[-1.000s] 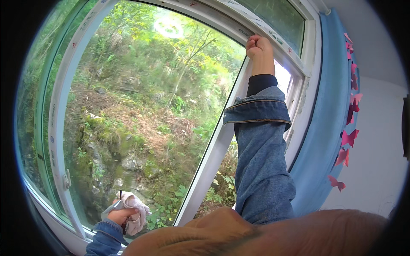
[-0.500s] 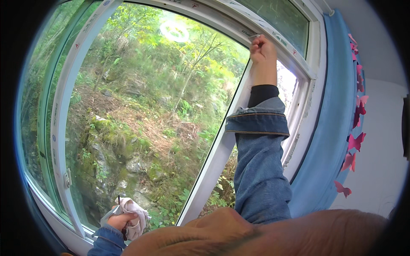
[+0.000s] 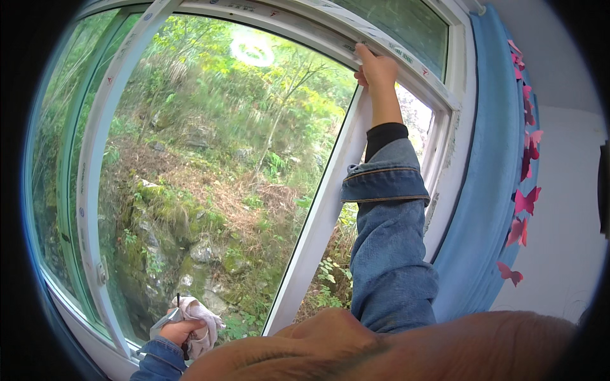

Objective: The person cleans a large curved window using a cloth and a squeegee. They wipe the glass surface and the window frame, then use the squeegee to remove water from the pane.

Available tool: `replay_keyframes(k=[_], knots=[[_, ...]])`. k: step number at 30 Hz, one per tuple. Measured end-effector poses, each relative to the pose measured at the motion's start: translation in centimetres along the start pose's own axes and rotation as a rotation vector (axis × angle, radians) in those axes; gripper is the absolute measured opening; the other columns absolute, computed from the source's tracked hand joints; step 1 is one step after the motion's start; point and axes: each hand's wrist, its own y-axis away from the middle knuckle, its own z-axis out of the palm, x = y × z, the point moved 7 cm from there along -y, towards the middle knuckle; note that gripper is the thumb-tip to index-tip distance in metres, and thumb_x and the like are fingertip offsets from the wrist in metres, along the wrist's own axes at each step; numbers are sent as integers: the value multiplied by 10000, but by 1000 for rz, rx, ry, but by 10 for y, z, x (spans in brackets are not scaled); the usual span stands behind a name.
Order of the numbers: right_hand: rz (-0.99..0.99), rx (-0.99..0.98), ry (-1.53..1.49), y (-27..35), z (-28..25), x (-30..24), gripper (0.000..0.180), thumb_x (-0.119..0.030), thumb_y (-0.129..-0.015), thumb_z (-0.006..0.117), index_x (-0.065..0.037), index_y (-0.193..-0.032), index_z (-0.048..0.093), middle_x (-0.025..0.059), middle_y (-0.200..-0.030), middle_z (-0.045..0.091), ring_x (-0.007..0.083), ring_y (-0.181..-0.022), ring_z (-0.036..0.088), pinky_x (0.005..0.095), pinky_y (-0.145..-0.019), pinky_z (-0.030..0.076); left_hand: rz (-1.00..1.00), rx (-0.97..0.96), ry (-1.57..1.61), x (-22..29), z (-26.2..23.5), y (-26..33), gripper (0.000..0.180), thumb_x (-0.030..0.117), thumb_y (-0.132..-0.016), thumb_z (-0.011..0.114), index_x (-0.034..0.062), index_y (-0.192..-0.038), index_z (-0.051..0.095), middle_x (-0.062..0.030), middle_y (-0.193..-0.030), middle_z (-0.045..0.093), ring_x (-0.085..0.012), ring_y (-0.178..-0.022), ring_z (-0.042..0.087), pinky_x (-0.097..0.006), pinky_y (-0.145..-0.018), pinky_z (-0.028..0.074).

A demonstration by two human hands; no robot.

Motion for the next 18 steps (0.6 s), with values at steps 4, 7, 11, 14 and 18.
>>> replay_keyframes(k=[4,7,11,14,18], knots=[[-156,152,309,-20,6,-11,372,-289,-761,684,24,-578,596,102,-513,590,191,-463,629,291,-485,502,-2,21,21,3,0,6,328,-30,-674,742,24,-972,617,-73,-852,647,-173,-744,630,-300,-658,517],[-24,146,254,-28,12,-3,249,-138,-814,583,63,-670,612,123,-558,606,202,-471,627,293,-455,493,-1,49,35,9,-3,13,323,-32,-674,741,25,-968,621,-72,-849,648,-172,-739,631,-299,-656,517],[267,186,-429,-27,34,14,148,-60,-832,515,67,-795,581,135,-671,603,206,-501,613,253,-390,451,55,6,40,-1,-12,8,331,-29,-675,744,34,-974,615,-71,-848,644,-165,-741,630,-288,-650,516],[388,155,-675,-28,37,22,105,-24,-844,467,26,-843,560,110,-719,579,188,-527,597,218,-372,427,30,80,38,1,-17,15,348,-32,-677,742,39,-987,603,-69,-858,638,-167,-759,630,-291,-661,516],[462,103,-786,-22,44,19,149,-8,-867,411,-28,-876,558,64,-705,544,140,-538,558,198,-383,418,40,91,65,3,-27,24,368,-39,-678,739,38,-1004,587,-71,-878,633,-174,-786,628,-294,-676,516]])
